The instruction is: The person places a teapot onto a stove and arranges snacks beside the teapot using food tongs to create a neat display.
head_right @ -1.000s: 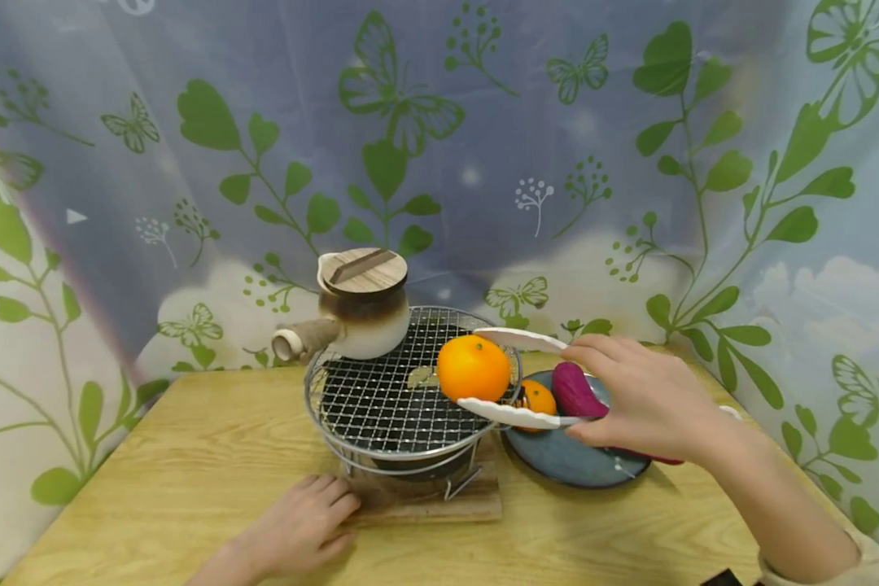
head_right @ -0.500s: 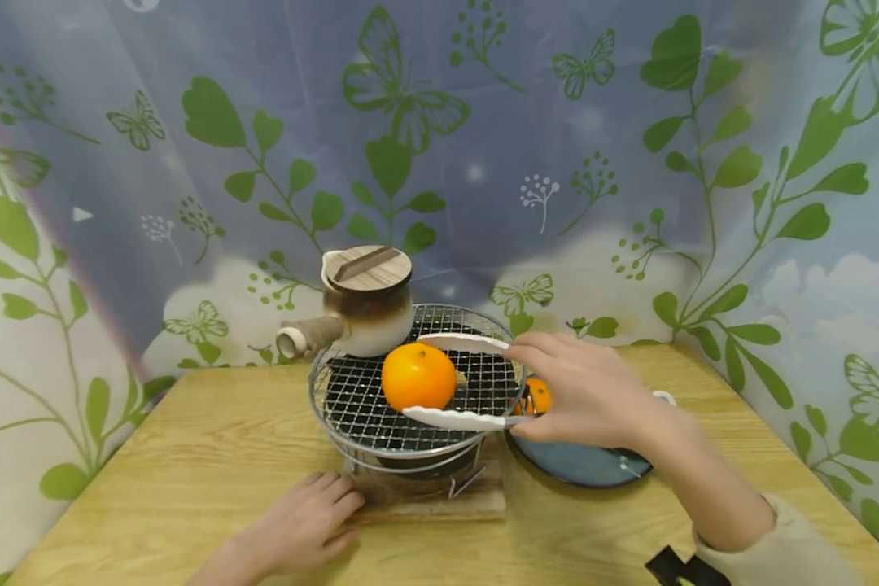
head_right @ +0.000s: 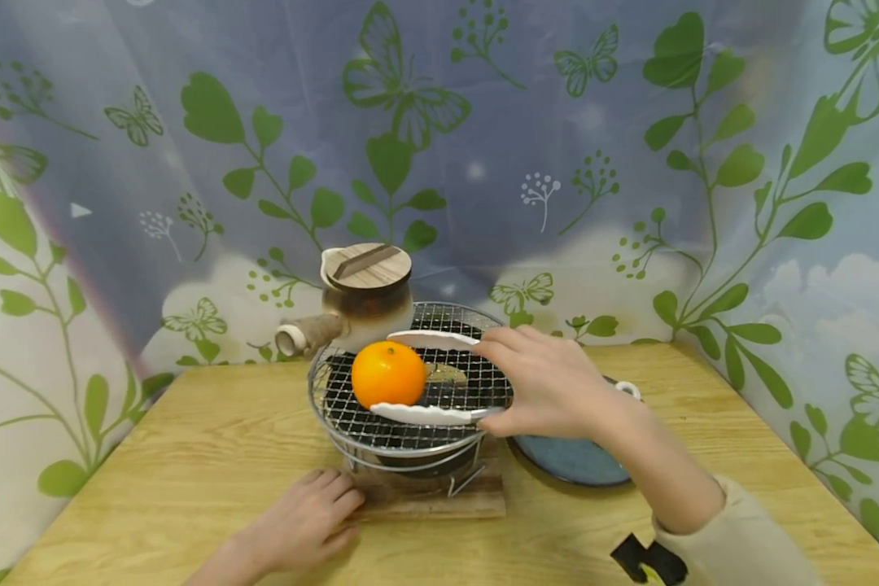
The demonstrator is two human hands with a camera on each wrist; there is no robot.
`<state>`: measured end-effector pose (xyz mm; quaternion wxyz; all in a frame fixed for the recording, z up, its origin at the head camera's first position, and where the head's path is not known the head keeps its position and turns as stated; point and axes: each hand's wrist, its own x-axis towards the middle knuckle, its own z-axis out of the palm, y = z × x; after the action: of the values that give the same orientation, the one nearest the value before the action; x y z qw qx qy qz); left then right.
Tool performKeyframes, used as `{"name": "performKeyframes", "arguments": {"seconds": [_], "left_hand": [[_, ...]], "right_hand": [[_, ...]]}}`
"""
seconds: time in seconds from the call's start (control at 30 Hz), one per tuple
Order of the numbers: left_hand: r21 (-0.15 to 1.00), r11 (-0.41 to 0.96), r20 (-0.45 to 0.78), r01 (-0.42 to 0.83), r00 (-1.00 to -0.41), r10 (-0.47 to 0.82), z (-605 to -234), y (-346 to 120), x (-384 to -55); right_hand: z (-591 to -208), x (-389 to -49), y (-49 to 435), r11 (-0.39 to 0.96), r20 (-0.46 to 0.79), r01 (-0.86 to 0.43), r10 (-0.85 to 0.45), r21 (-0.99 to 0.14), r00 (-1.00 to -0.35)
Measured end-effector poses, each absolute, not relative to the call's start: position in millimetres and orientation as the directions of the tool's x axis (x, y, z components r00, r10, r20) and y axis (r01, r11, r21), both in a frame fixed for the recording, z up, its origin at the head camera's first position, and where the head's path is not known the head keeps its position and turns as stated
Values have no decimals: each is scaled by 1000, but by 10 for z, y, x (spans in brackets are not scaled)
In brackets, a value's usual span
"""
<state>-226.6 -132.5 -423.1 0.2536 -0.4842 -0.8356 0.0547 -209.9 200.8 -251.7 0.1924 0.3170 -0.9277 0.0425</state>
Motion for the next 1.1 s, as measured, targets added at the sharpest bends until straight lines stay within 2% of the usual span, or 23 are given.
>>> {"name": "performKeyframes", "arguments": {"seconds": [0.13,0.57,1.1], "left_hand": [[-334,523,368,784,-402,838,-4228,-1318,-2270],[-312,532,377,787,-412,830,-4241,-1305,-2274],[-322,527,405,786,-389,827,-4243,-1296,-2288]], "right_hand": [[-2531,-2117,1967,789,387,-610,-584,66,-714],[-2518,-2198,1812,800,338,-597,-578,58,-743],[-2530,-2268,1690,759,342,-646,-631,82,-697]]}}
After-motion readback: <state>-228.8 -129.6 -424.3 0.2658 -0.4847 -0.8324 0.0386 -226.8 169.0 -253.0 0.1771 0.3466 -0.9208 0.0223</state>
